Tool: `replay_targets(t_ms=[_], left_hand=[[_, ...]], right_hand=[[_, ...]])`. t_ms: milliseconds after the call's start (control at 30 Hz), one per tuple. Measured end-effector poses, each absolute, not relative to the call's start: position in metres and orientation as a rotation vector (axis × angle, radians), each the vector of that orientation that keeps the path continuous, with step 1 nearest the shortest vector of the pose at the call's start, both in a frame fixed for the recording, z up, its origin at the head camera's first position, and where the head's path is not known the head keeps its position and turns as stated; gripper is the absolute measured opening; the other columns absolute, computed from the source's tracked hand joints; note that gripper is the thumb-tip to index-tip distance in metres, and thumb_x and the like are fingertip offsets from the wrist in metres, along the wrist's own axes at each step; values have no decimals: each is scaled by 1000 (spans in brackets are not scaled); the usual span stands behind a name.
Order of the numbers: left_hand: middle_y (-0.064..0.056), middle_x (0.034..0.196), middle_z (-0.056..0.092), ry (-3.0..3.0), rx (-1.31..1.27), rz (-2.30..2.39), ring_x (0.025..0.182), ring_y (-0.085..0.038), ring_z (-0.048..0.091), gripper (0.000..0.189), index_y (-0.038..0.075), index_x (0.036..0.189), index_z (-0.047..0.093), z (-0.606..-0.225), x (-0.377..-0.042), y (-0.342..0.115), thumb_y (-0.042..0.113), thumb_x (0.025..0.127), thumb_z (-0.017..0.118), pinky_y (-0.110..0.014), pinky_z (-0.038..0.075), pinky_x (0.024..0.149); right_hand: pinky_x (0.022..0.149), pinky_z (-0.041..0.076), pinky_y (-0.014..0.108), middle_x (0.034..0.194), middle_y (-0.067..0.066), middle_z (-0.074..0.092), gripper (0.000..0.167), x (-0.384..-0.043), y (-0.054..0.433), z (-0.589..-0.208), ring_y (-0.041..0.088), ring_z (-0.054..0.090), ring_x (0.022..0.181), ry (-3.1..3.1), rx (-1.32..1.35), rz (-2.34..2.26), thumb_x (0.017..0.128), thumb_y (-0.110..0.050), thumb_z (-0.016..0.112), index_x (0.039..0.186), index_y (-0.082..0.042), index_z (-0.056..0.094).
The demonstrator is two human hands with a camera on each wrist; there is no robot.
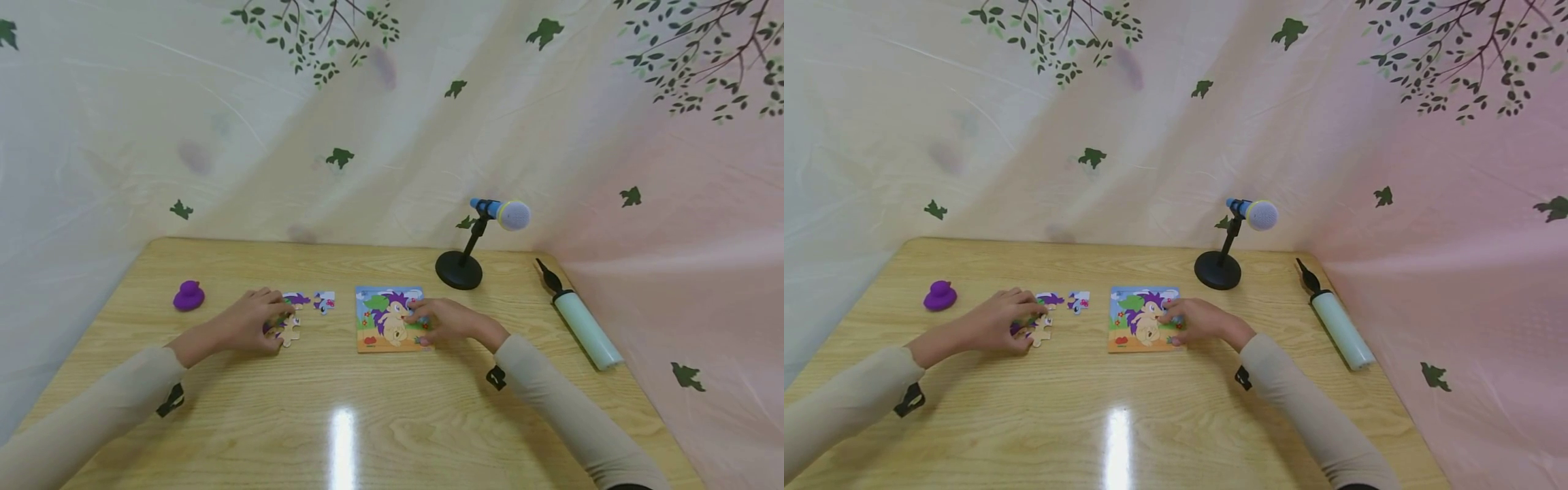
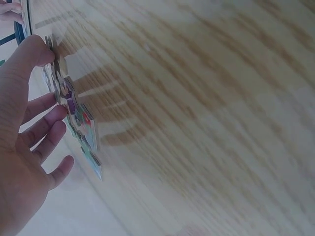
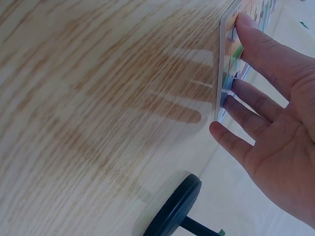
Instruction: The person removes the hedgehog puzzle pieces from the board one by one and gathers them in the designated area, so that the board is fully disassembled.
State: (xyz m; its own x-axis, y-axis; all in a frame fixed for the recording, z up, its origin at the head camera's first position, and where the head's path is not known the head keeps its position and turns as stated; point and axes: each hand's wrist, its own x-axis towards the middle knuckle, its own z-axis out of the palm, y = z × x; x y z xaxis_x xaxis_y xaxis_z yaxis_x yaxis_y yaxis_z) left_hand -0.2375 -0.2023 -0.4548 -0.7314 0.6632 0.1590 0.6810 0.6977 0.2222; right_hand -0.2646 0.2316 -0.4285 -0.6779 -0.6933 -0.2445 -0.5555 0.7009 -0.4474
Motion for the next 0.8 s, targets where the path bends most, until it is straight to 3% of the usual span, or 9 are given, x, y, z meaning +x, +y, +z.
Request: replay_targets(t_ms=[800], left_hand=[[-3, 104, 60, -2801, -1102, -432, 96, -19, 50, 59, 7, 126, 70, -459, -237, -201, 28, 72, 81, -52, 46, 92]], right_hand=[[118, 34, 58, 156, 18, 47, 49, -266, 230, -427, 41, 41, 146, 2511, -972, -479, 90, -21, 78, 136, -9, 66]])
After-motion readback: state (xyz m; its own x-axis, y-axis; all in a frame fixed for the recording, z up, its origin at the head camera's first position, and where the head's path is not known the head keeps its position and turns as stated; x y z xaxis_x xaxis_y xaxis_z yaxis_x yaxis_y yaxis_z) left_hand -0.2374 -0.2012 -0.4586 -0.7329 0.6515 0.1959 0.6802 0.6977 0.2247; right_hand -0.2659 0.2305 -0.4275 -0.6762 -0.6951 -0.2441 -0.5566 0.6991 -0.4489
